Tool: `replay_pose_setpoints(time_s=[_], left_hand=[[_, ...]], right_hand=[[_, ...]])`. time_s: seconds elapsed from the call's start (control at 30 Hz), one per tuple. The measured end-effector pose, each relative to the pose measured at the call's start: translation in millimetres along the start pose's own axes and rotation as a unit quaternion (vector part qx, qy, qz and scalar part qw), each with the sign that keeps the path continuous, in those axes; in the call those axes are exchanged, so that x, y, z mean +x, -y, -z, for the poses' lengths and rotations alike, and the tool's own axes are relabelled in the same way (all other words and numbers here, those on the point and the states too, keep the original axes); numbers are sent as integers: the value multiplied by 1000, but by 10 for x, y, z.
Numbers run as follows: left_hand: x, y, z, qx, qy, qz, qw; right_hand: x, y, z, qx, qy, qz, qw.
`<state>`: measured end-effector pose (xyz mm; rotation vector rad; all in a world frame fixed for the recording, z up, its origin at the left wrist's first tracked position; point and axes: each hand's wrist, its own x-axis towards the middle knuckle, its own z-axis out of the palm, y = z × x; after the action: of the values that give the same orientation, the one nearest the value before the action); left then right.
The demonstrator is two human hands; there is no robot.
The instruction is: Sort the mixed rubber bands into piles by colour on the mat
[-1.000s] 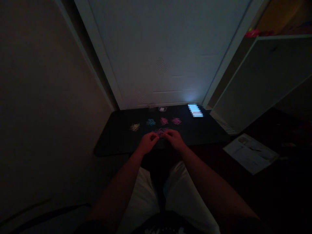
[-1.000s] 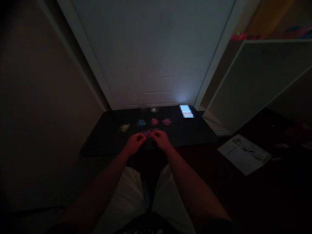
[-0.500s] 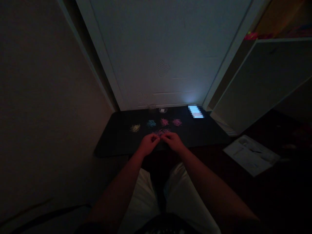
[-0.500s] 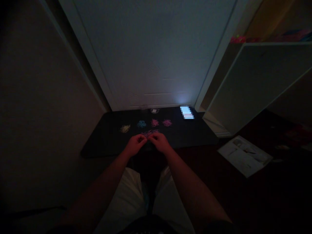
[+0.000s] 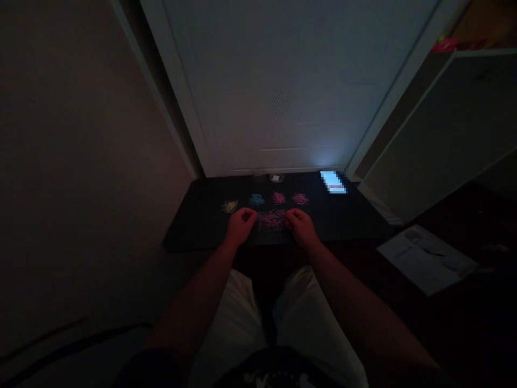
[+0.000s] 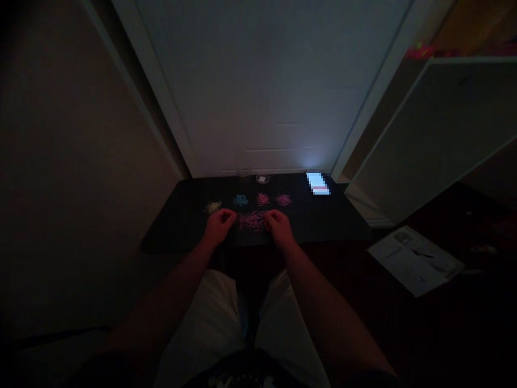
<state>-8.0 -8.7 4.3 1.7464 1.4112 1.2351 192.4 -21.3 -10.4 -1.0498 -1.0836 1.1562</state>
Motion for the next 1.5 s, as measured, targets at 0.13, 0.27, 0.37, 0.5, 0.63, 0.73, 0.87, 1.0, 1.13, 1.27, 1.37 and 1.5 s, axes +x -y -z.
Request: replay_pose_setpoints(time_s=[0.13,0.27,0.37,0.5,0.63,0.73,0.87,1.0,1.13,1.27,1.37,1.5], left_hand=[[229,115,345,94,-98,15,991],[396,285,643,191,-91,21,977],[432,352,726,259,-49,-11,964],[416,370,713,297,-17,-51,953],[379,376,736,299,-17,-70,952],[350,377,804,309,-26,-68,948],[316,357,861,311,-49,-63,947],[268,302,806,308,-55,-79,946],[191,206,661,296,-69,-102,947],[88,92,453,276,-16,-135,952],[6,22,282,264,81,-157,948],[-45,-44,99,278,151,-155,936]], right_hand=[[0,15,3,14,2,-9,1000],[10,12,16,21,4,-13,1000],[1,19,18,21,-1,-10,1000],[-15,30,20,14,-23,7,1000],[-56,44,78,-94,-54,33,994],[-114,72,139,-267,5,93,959],[-166,110,145,-385,104,157,904],[-166,109,96,-429,157,179,872],[-158,78,51,-461,142,180,857],[-127,55,22,-487,103,165,851],[-52,51,67,-488,59,153,857],[101,46,229,-468,-13,134,873]])
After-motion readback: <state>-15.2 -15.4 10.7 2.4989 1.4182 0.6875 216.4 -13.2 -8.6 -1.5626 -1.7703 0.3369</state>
